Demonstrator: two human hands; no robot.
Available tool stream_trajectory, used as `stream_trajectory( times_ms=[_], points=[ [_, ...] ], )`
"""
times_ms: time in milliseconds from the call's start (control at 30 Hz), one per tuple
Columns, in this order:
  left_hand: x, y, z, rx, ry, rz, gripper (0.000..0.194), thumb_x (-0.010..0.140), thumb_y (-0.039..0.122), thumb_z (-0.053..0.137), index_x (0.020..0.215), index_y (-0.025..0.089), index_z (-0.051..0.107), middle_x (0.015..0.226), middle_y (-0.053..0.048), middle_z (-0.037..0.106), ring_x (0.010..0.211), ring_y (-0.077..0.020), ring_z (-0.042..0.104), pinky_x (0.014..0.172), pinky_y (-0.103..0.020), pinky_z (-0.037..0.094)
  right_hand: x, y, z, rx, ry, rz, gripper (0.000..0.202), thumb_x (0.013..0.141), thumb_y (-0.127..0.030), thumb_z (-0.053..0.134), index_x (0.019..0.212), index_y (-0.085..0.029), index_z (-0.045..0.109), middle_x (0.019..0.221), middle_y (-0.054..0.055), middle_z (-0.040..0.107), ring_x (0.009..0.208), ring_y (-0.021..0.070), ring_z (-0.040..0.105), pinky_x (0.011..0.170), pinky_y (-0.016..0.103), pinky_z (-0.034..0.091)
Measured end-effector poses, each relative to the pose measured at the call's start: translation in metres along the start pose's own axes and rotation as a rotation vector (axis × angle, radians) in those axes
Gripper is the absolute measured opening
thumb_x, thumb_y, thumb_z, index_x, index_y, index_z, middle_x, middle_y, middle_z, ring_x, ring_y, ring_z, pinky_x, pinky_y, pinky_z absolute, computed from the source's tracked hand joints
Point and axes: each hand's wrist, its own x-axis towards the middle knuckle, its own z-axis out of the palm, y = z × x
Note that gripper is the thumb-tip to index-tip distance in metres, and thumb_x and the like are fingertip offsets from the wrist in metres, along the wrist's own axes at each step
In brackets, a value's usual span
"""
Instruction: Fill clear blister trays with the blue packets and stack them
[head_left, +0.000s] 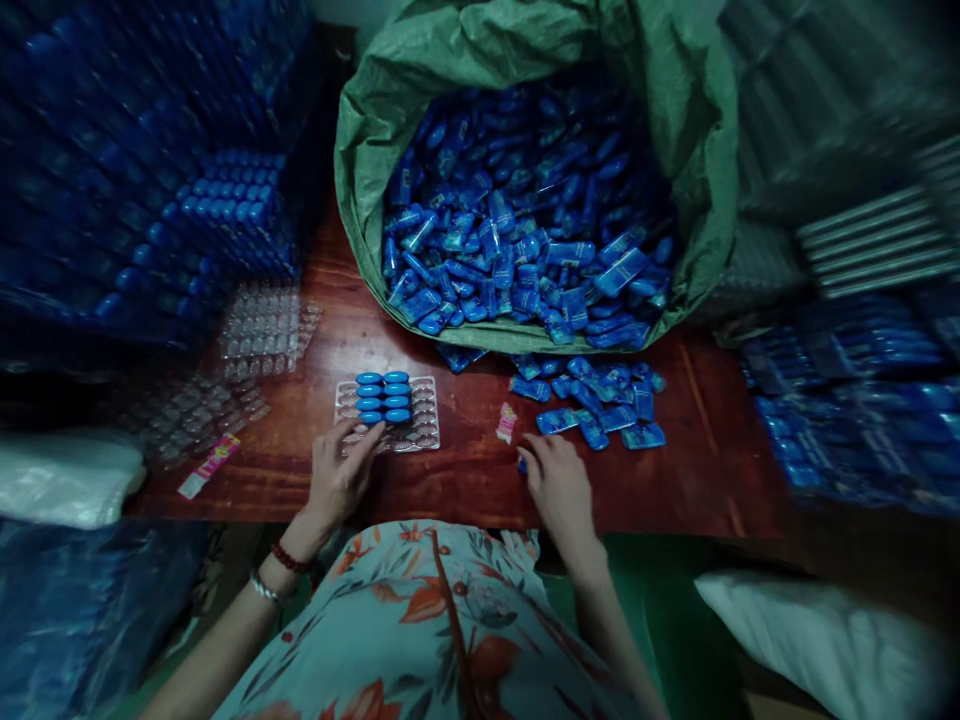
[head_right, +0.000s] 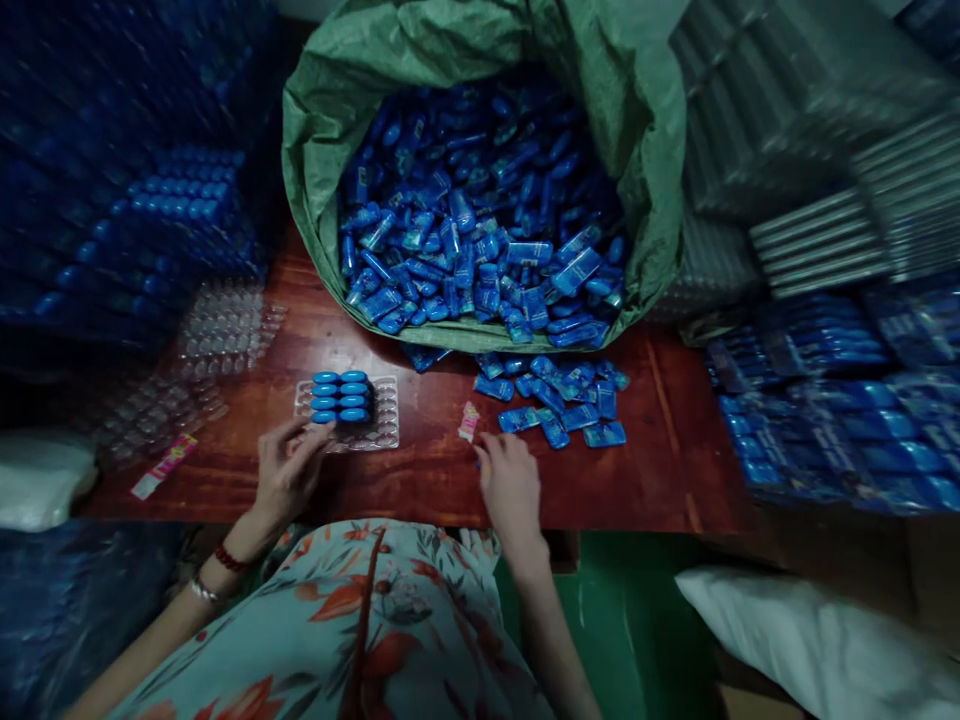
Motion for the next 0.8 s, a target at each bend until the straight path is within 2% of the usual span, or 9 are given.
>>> stream_trajectory(
  times_ms=[67, 133, 233, 267, 333, 400, 500, 633, 800],
  points=[
    [0.010, 0.024, 0.010, -0.132, -0.046, 0.132, 0.038, 0.087, 0.008, 0.047, 0.122, 0.022, 0.056, 0.105, -0.010, 0.059, 0.094, -0.0193, 0.054, 0.079, -0.032, 0.045, -0.011, 0.029, -0.012, -0.046, -0.006, 0.150, 0.031, 0.093, -0.029, 0.040, 0.112, -0.016, 0.062, 0.099, 0.012, 0.059, 0.090, 0.0238, 0.056, 0.078, 0.036, 0.048],
    [0.026, 0.057, 0.028, -0.243, -0.195, 0.320, 0.032, 0.088, 0.008, 0.043, 0.116, 0.018, 0.057, 0.099, -0.009, 0.061, 0.087, -0.0170, 0.054, 0.074, -0.028, 0.045, -0.013, 0.048, -0.017, -0.038, 0.001, 0.214, 0.034, 0.093, -0.027, 0.038, 0.119, -0.018, 0.058, 0.106, 0.011, 0.057, 0.090, 0.0220, 0.057, 0.077, 0.034, 0.049],
    [0.050, 0.114, 0.065, -0.287, -0.535, 0.689, 0.027, 0.090, 0.014, 0.045, 0.115, 0.014, 0.055, 0.104, -0.011, 0.061, 0.088, -0.0177, 0.055, 0.073, -0.029, 0.045, 0.001, 0.061, -0.012, -0.078, -0.072, 0.115, 0.043, 0.089, -0.015, 0.036, 0.128, -0.023, 0.053, 0.124, 0.011, 0.051, 0.103, 0.0215, 0.055, 0.081, 0.032, 0.049],
    [0.055, 0.132, 0.078, -0.288, -0.578, 0.761, 0.026, 0.089, 0.014, 0.046, 0.114, 0.012, 0.055, 0.104, -0.012, 0.060, 0.091, -0.0184, 0.055, 0.073, -0.029, 0.045, 0.010, 0.062, -0.010, -0.114, -0.116, 0.056, 0.048, 0.087, -0.010, 0.036, 0.130, -0.025, 0.051, 0.128, 0.010, 0.050, 0.107, 0.0217, 0.053, 0.083, 0.032, 0.048],
    [0.060, 0.159, 0.104, -0.241, -0.609, 0.798, 0.026, 0.089, 0.012, 0.044, 0.113, 0.008, 0.053, 0.100, -0.013, 0.060, 0.090, -0.0193, 0.056, 0.073, -0.030, 0.045, 0.027, 0.062, -0.006, -0.188, -0.193, -0.035, 0.055, 0.083, -0.004, 0.037, 0.132, -0.027, 0.049, 0.131, 0.008, 0.049, 0.108, 0.0216, 0.053, 0.085, 0.033, 0.048],
    [0.060, 0.173, 0.122, -0.181, -0.637, 0.785, 0.026, 0.090, 0.009, 0.039, 0.111, 0.006, 0.053, 0.100, -0.015, 0.059, 0.087, -0.0193, 0.057, 0.068, -0.030, 0.045, 0.043, 0.061, -0.006, -0.245, -0.236, -0.062, 0.053, 0.084, -0.005, 0.038, 0.132, -0.024, 0.049, 0.126, 0.010, 0.052, 0.103, 0.0211, 0.055, 0.082, 0.032, 0.049],
    [0.057, 0.170, 0.128, -0.093, -0.693, 0.705, 0.025, 0.090, 0.006, 0.035, 0.106, 0.004, 0.054, 0.097, -0.016, 0.057, 0.083, -0.0200, 0.057, 0.062, -0.030, 0.044, 0.058, 0.055, -0.011, -0.316, -0.288, -0.055, 0.044, 0.086, -0.013, 0.041, 0.129, -0.017, 0.050, 0.118, 0.014, 0.054, 0.090, 0.0213, 0.060, 0.070, 0.030, 0.049],
    [0.053, 0.141, 0.102, -0.048, -0.757, 0.623, 0.016, 0.087, 0.006, 0.042, 0.096, 0.008, 0.056, 0.093, -0.014, 0.056, 0.083, -0.0218, 0.057, 0.061, -0.031, 0.044, 0.064, 0.034, -0.015, -0.318, -0.386, -0.051, 0.039, 0.082, -0.019, 0.047, 0.120, -0.014, 0.053, 0.114, 0.015, 0.054, 0.072, 0.0192, 0.062, 0.058, 0.029, 0.044],
    [0.038, 0.099, 0.053, -0.055, -0.781, 0.574, 0.010, 0.087, 0.008, 0.047, 0.093, 0.013, 0.054, 0.096, -0.010, 0.055, 0.082, -0.0198, 0.056, 0.059, -0.029, 0.045, 0.061, -0.007, -0.006, 0.255, -0.324, -0.167, 0.040, 0.086, -0.025, 0.043, 0.126, -0.018, 0.047, 0.102, 0.009, 0.062, 0.078, 0.0183, 0.061, 0.068, 0.030, 0.047]
  ],
)
